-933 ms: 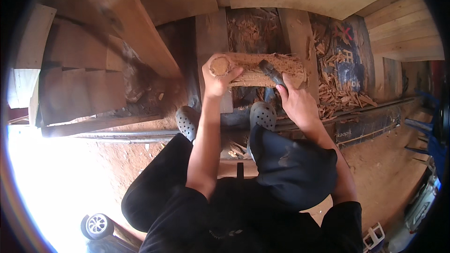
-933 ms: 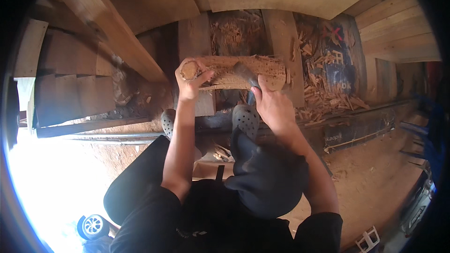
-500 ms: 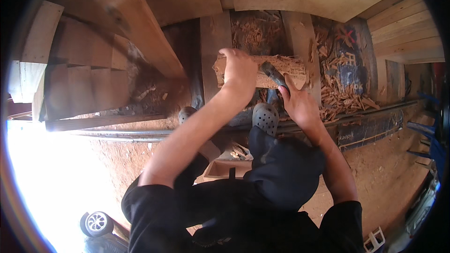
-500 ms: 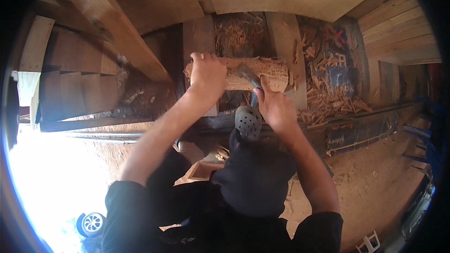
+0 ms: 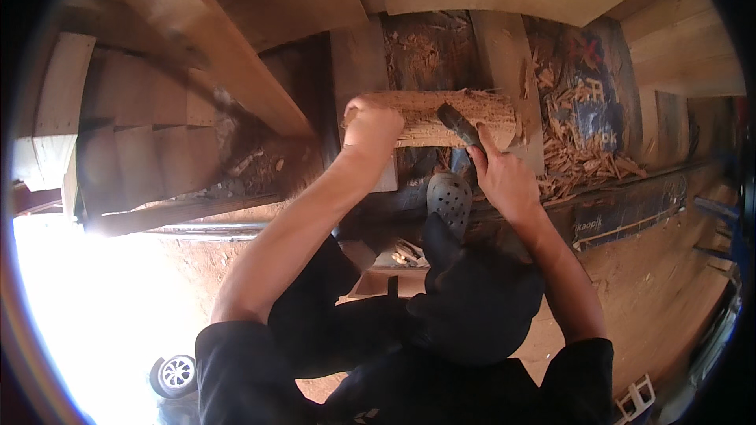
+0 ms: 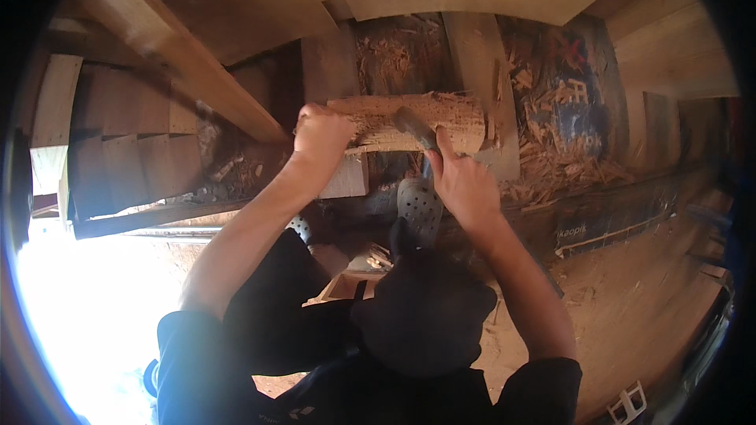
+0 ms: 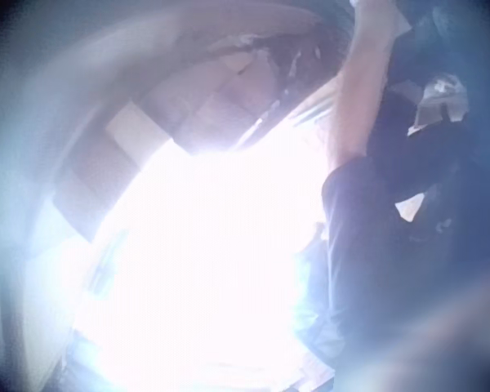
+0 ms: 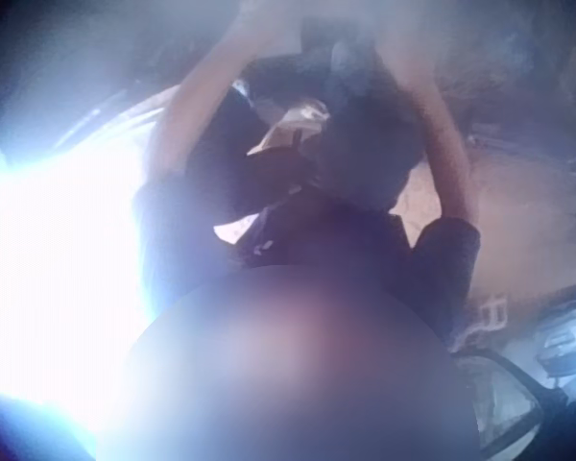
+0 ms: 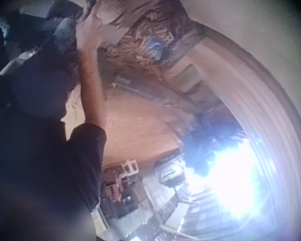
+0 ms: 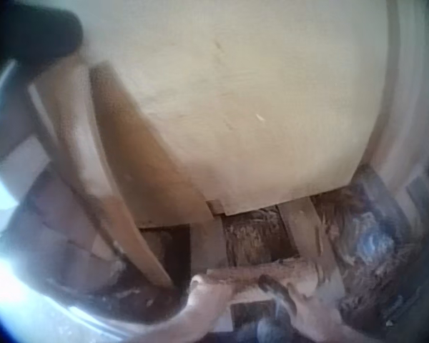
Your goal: The person uses a hammer and chisel to carve a small log placed on a wooden workbench. They repeatedly strike the chisel to remove wood chips, rotating the log to work on different sides. The process continues throughout the clip with consistent chipping and shaping of the log.
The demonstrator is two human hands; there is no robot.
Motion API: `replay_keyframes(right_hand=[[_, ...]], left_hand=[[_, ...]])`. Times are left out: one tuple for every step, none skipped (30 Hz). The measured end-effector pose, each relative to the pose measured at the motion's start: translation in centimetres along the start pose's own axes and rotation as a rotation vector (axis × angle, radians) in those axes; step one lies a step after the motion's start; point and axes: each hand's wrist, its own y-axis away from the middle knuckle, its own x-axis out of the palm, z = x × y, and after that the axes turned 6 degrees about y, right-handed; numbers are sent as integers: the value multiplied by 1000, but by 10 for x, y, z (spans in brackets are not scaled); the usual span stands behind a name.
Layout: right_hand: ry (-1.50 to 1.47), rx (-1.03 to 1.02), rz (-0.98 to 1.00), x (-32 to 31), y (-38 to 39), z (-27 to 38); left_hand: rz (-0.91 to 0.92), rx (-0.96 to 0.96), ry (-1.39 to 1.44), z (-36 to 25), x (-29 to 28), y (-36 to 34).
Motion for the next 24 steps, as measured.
replay_keyframes(right_hand=[[-6,0,-4,1,0,0],[-10,-6,-3,1,1,-1],[-20,-9,-24,2,0,-2],[-20,4,-3,2,0,-2],[-26,7,-4,2,-1,-3],[-25,6,-18,1,-1,-4],[-32,-1,-6,1,-2,-4],[-28,-17,-14,1,-2,-5],[-23,-38,-57,0,-2,-5],[-26,-34,-31,0,-2,-5],[-25,-26,-23,0,-2,-5],[-13,-3,2,1,-2,-4],[-12,6,8,1,-2,-4],[-7,16,30,1,0,-4],[-5,22,30,2,-1,-4],[-29,23,19,2,-1,-3],[-53,21,9,2,-1,-4],[-80,18,0,2,-2,-4],[-67,23,5,2,-2,-4],[-59,29,9,1,-3,-5],[-43,48,22,1,-4,-5],[-57,37,22,1,-4,-6],[-61,39,31,1,-4,-6],[-75,25,15,1,-3,-6]], left_hand=[[3,-32,50,3,4,0],[12,-69,103,7,10,2],[-3,-58,131,13,16,3],[-13,-52,163,19,23,7],[-28,-60,186,27,30,10],[-81,-56,256,34,38,13],[19,-106,327,42,45,17],[65,-149,413,49,51,21],[116,-207,479,56,57,24],[222,-307,478,60,62,25],[177,-263,501,64,66,27],[152,-244,505,66,69,26],[166,-224,527,68,72,28],[218,-185,535,71,74,27],[185,-155,574,75,75,28],[172,-110,627,80,77,28],[158,-61,670,86,79,30],[96,-97,929,92,82,31],[30,-127,1175,99,87,33],[-110,-119,1420,102,92,35],[-233,-239,1689,103,99,38],[-438,-322,1948,99,106,42],[-690,-397,2183,93,114,44],[-839,-561,2424,79,122,48]])
